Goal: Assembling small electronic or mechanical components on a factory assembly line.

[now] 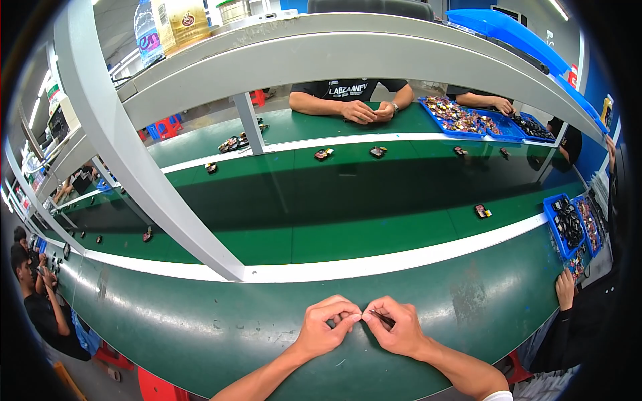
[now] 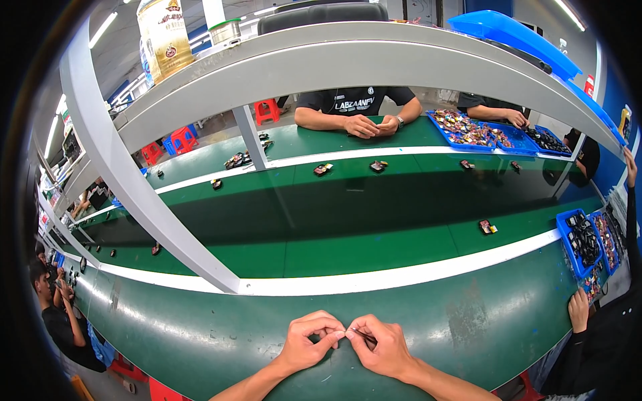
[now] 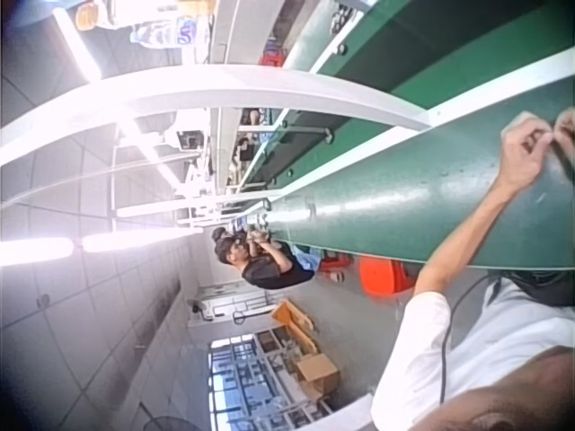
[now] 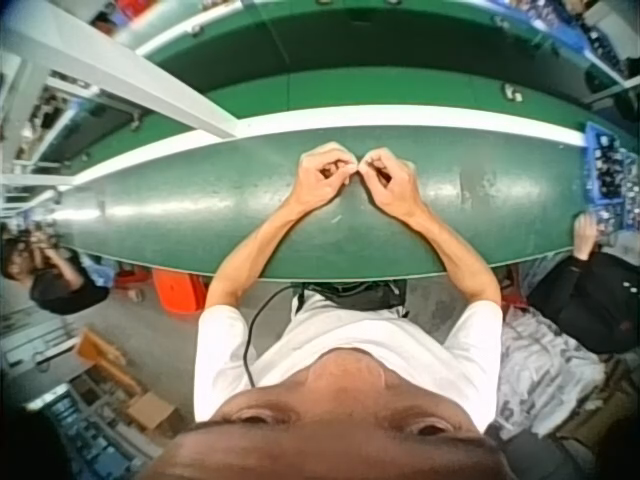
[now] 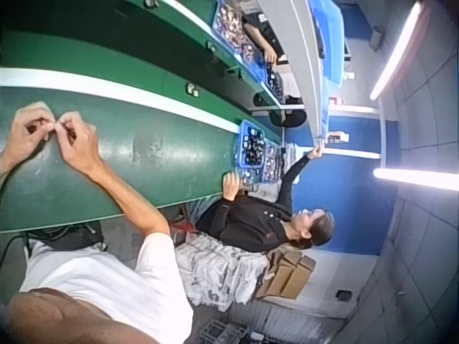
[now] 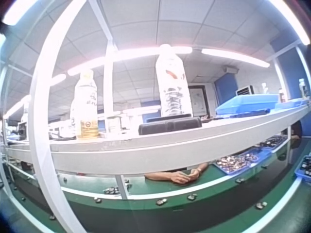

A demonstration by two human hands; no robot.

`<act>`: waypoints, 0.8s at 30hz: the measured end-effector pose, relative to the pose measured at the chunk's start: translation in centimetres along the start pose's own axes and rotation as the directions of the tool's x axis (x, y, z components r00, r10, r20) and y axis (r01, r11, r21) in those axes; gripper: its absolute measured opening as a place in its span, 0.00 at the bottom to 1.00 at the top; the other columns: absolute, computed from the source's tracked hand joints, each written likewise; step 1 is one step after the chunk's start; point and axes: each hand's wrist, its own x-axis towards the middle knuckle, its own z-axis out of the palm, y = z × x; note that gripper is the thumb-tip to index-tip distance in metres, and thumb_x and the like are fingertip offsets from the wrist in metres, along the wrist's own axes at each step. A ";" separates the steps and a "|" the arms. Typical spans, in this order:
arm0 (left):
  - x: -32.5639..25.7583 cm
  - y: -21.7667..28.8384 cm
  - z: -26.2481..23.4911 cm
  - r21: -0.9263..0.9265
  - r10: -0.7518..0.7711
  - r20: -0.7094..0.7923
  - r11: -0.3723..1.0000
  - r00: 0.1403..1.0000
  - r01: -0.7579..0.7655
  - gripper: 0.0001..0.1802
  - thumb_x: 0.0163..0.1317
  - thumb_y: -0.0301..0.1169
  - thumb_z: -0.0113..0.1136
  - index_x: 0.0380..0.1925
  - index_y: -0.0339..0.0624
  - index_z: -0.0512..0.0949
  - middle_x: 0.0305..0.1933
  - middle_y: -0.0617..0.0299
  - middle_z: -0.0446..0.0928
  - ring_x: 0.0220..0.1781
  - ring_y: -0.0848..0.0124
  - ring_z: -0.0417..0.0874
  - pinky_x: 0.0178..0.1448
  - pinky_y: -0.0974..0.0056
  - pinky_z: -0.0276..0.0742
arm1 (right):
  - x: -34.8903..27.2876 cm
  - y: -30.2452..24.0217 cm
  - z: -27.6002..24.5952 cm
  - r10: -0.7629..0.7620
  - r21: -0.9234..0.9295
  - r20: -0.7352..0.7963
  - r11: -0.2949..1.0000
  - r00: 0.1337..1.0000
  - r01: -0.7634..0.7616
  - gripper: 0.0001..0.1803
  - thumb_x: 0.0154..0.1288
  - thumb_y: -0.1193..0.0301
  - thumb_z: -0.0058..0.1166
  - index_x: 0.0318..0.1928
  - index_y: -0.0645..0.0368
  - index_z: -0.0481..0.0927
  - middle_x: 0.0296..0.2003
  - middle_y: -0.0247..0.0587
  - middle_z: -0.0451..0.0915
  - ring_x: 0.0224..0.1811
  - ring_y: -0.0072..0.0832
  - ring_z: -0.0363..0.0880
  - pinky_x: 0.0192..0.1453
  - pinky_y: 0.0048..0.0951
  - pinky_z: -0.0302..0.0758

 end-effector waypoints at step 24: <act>0.1 0.5 -0.3 0.022 -0.018 0.064 1.000 0.998 0.016 0.04 0.61 0.15 0.65 0.34 0.31 0.83 0.36 0.57 0.81 0.30 0.77 0.80 0.31 0.73 0.75 | -0.1 0.0 -0.2 0.005 -0.054 0.052 0.999 0.999 -0.002 0.07 0.64 0.76 0.65 0.38 0.61 0.78 0.21 0.36 0.80 0.16 0.20 0.74 0.21 0.24 0.69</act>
